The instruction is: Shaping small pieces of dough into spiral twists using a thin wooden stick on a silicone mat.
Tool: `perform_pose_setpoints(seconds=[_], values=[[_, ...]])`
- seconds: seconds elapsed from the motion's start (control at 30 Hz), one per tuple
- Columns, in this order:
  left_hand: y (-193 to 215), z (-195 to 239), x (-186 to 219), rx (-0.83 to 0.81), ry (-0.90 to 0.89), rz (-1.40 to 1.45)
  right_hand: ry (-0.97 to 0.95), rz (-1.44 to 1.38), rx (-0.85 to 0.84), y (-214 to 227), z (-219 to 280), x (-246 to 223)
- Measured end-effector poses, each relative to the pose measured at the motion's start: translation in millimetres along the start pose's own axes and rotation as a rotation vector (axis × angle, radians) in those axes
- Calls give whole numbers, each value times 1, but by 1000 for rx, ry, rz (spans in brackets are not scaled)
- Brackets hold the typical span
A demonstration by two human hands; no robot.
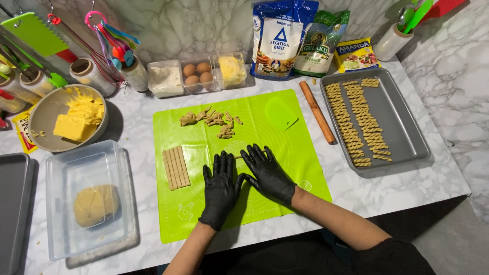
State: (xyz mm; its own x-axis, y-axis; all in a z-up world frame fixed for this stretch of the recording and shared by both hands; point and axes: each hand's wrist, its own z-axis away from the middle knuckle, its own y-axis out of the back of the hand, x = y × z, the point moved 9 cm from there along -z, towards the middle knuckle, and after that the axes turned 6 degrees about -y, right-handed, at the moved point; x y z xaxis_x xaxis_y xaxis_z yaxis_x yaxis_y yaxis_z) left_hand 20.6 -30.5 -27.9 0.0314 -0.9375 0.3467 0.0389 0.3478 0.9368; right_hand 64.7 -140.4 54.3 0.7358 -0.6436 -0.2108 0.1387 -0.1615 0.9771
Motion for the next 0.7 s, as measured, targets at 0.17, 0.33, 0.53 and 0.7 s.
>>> perform_pose_setpoints(seconds=[0.17,0.33,0.53,0.7], values=[[12,19,24,0,-6,-31,25,92,38,-7,19,-11],[-12,-14,8,9,-11,-13,28,-29,32,-36,-6,-1],[-2,-1,9,-12,-37,-17,33,-29,3,-19,2,-5],[8,21,25,19,-38,-74,24,54,3,-23,19,-13]])
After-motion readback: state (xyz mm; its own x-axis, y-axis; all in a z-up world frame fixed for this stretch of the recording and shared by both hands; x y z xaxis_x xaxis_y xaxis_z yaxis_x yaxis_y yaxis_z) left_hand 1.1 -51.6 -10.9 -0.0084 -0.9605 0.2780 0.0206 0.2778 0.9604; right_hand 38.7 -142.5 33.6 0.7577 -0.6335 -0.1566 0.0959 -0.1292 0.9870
